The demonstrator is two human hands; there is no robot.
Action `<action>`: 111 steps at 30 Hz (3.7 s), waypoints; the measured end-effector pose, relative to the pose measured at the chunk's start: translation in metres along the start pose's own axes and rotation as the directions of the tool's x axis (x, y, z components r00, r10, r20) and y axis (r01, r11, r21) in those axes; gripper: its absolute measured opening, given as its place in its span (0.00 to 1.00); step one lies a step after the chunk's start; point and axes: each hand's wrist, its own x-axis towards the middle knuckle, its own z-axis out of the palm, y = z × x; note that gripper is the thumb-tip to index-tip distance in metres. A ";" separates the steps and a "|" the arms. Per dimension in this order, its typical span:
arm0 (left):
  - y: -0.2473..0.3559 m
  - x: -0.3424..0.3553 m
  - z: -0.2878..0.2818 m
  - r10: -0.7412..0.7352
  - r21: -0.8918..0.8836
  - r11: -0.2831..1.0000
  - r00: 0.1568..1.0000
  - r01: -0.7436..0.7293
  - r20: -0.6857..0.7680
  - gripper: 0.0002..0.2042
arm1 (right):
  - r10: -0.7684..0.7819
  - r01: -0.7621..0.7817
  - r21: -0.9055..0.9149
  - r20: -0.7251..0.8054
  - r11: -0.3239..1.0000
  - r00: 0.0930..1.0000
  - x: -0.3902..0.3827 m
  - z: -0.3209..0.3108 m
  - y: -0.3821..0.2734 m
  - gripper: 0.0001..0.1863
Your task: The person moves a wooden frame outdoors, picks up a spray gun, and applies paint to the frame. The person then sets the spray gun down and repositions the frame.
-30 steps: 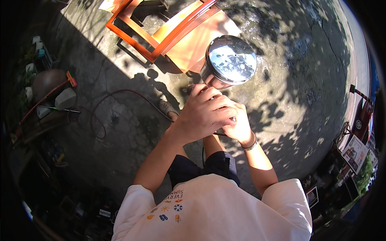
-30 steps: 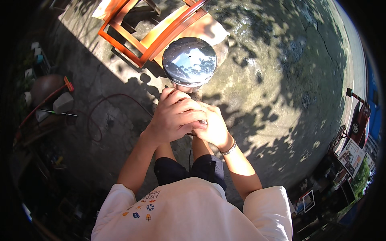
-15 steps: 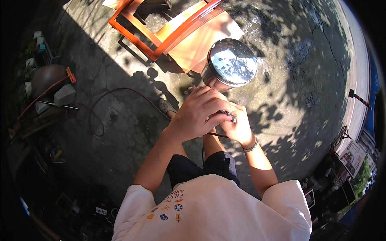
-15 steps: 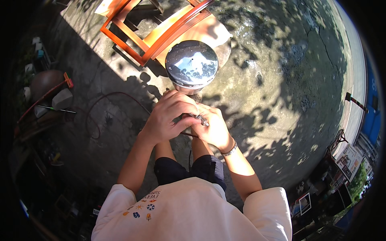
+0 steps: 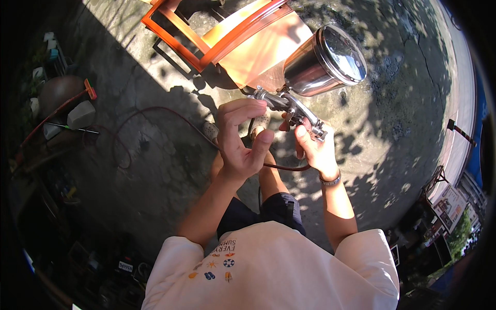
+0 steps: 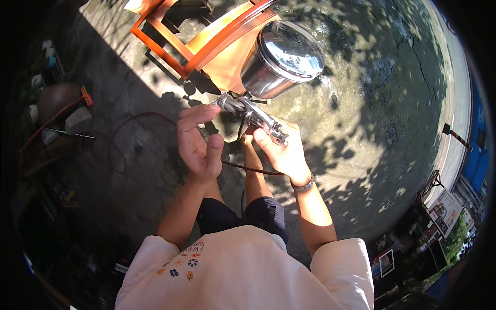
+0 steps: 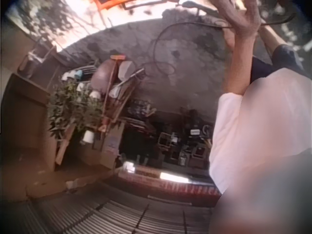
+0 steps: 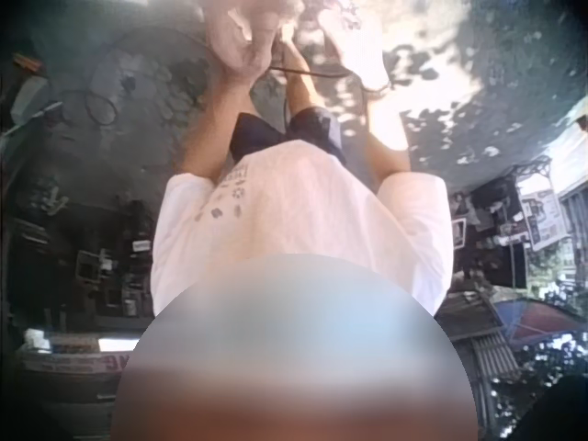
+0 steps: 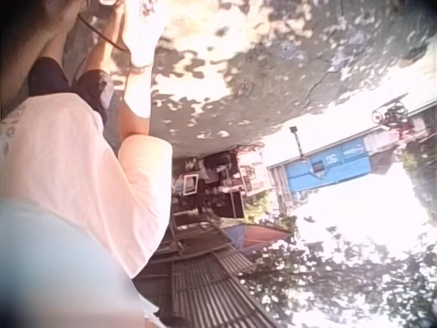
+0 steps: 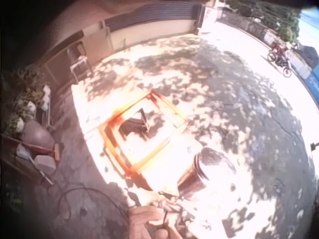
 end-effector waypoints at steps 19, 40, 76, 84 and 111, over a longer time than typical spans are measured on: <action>-0.033 -0.071 0.084 -0.481 -0.692 0.223 0.695 0.687 0.535 0.09 | -0.070 0.098 0.228 -0.126 0.969 0.990 0.015 -0.016 -0.022 0.41; -0.028 0.009 0.035 -0.439 -0.775 0.358 0.827 0.520 0.351 0.20 | -0.012 0.048 0.262 -0.138 0.964 0.990 -0.007 -0.006 -0.011 0.47; -0.012 -0.052 0.039 -0.331 -0.664 0.266 0.713 0.699 0.618 0.10 | -0.110 0.114 0.281 -0.030 0.953 0.993 -0.001 0.018 -0.077 0.43; 0.014 -0.049 0.009 -0.302 -0.808 0.096 0.791 0.581 0.533 0.13 | -0.250 0.250 0.122 -0.015 0.961 0.968 -0.005 0.060 -0.118 0.41; 0.007 -0.070 0.007 -0.312 -0.822 0.155 0.817 0.548 0.485 0.14 | -0.311 0.311 -0.038 -0.005 0.950 0.950 -0.014 0.079 -0.118 0.44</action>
